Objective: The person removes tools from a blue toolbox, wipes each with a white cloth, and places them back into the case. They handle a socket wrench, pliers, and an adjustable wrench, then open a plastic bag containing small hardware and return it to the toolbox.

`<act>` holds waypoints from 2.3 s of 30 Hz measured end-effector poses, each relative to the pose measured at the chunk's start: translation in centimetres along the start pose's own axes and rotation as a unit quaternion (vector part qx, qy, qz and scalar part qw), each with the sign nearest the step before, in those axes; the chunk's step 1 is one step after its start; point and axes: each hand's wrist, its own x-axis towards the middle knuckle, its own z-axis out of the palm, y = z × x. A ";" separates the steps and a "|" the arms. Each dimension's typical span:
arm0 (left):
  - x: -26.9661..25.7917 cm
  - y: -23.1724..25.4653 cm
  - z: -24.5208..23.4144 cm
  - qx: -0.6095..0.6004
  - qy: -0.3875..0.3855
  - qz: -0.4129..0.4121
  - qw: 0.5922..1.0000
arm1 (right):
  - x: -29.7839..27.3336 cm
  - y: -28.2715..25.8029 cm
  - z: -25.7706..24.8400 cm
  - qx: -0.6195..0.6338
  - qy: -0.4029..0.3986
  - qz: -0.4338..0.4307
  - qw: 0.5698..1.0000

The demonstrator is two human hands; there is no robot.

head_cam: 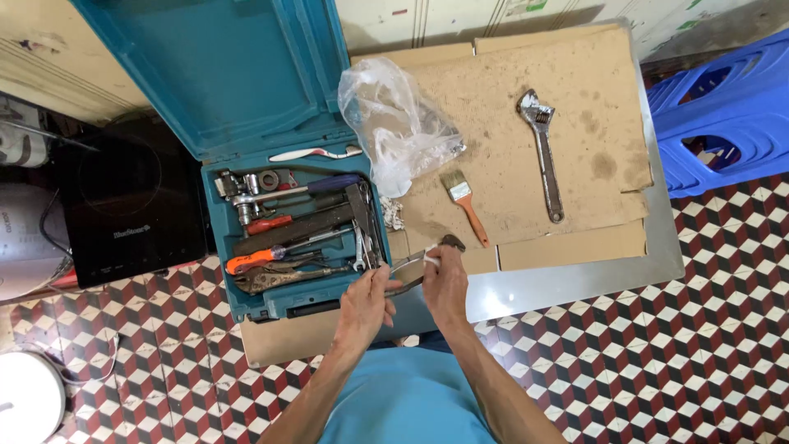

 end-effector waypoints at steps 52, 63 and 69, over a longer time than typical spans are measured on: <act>7.3 -5.2 3.9 0.443 -0.266 -0.044 0.855 | 3.7 12.7 -5.4 -0.078 0.023 0.080 0.993; 8.0 -1.5 4.3 0.354 -0.309 -0.135 0.873 | 4.3 8.6 -5.3 -0.082 0.009 0.001 0.997; 8.0 -0.8 4.6 0.351 -0.309 -0.138 0.873 | 8.4 15.6 -4.4 -0.132 0.012 0.006 0.991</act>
